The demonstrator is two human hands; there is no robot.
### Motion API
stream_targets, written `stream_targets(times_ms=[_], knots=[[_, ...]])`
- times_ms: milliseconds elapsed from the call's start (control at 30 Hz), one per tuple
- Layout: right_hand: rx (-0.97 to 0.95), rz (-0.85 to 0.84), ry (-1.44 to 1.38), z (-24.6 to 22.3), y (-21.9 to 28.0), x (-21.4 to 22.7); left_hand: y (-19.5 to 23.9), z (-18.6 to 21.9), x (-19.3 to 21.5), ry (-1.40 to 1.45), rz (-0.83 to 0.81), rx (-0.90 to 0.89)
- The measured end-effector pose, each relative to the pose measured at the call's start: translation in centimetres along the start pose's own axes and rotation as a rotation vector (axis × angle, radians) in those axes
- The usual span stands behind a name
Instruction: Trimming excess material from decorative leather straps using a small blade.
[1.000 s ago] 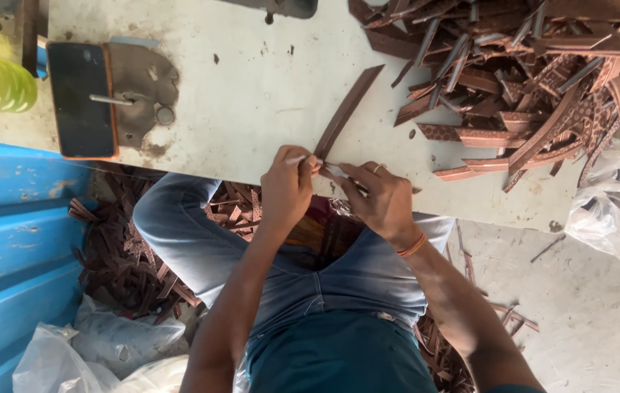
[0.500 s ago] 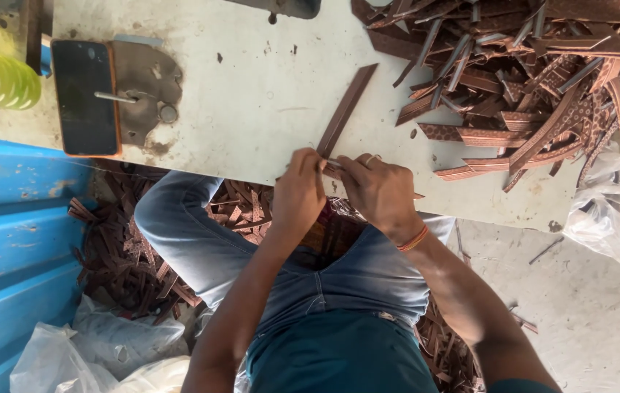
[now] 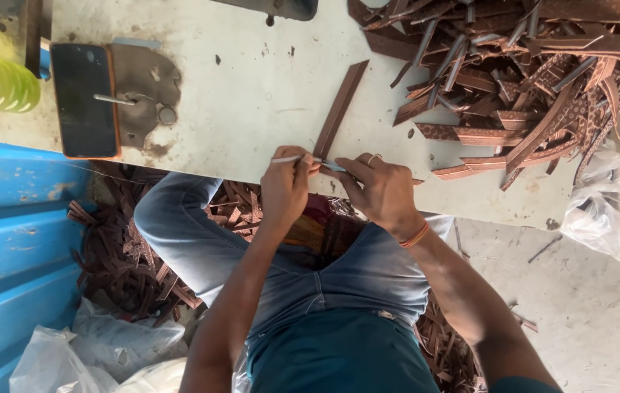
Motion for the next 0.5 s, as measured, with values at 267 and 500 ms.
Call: stream_targets(times_ms=[267,500], knots=[[0.121,-0.049,0.145,-0.1,-0.2,-1.0,-0.1,0.7,0.3,0.041,-0.030,0.006],[0.050,-0.033,-0.063,1.3,0.1,-1.6,0.7,-0.1,-0.6,-0.027,-0.041,-0.058]])
Point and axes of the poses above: each hand's wrist, its own y-axis away from the middle knuckle, its own x-axis out of the back of the hand, z = x × y, the point moved 6 cm from there along -y, towards the middle knuckle, and after that the axes turned 2 degrees about y, right-handed, at the moved point
